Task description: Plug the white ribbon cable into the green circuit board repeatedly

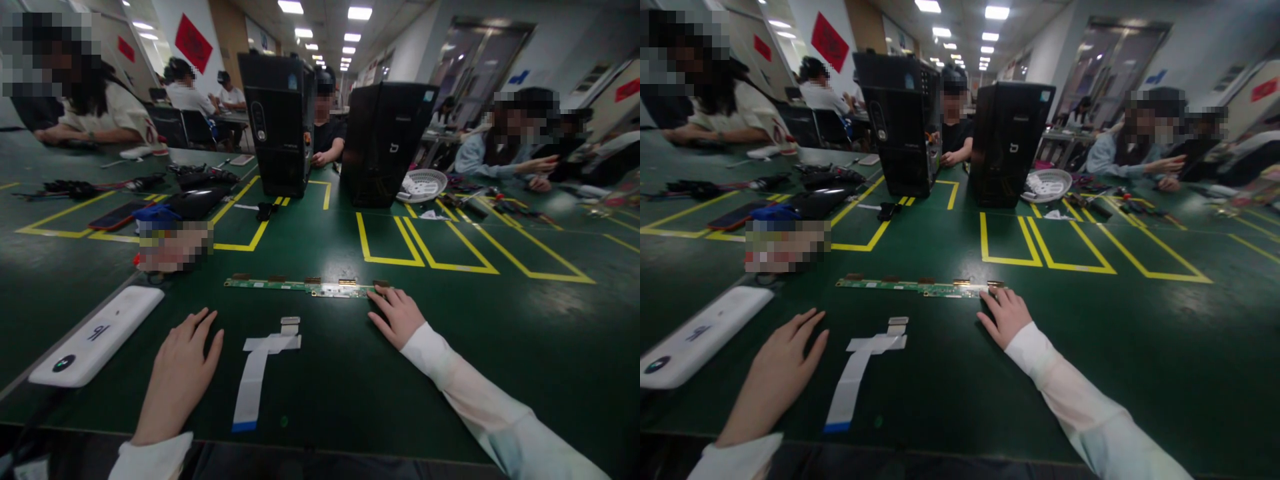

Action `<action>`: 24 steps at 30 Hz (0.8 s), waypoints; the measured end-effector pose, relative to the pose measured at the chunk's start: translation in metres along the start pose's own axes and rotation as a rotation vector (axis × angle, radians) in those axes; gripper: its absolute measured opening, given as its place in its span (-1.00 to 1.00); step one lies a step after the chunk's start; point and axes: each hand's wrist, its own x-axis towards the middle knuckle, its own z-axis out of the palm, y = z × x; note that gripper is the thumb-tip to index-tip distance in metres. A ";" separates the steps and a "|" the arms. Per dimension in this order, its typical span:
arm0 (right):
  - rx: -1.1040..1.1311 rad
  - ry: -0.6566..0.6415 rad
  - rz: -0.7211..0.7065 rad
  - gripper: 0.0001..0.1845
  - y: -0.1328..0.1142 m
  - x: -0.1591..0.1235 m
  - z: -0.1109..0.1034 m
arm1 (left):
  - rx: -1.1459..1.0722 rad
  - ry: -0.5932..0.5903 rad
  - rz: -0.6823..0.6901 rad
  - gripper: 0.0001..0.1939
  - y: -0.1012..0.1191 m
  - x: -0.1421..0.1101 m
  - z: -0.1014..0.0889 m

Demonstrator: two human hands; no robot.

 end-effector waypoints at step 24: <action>0.284 0.066 -0.206 -0.64 -0.007 0.036 0.015 | 0.014 -0.007 -0.005 -0.32 0.001 0.001 -0.002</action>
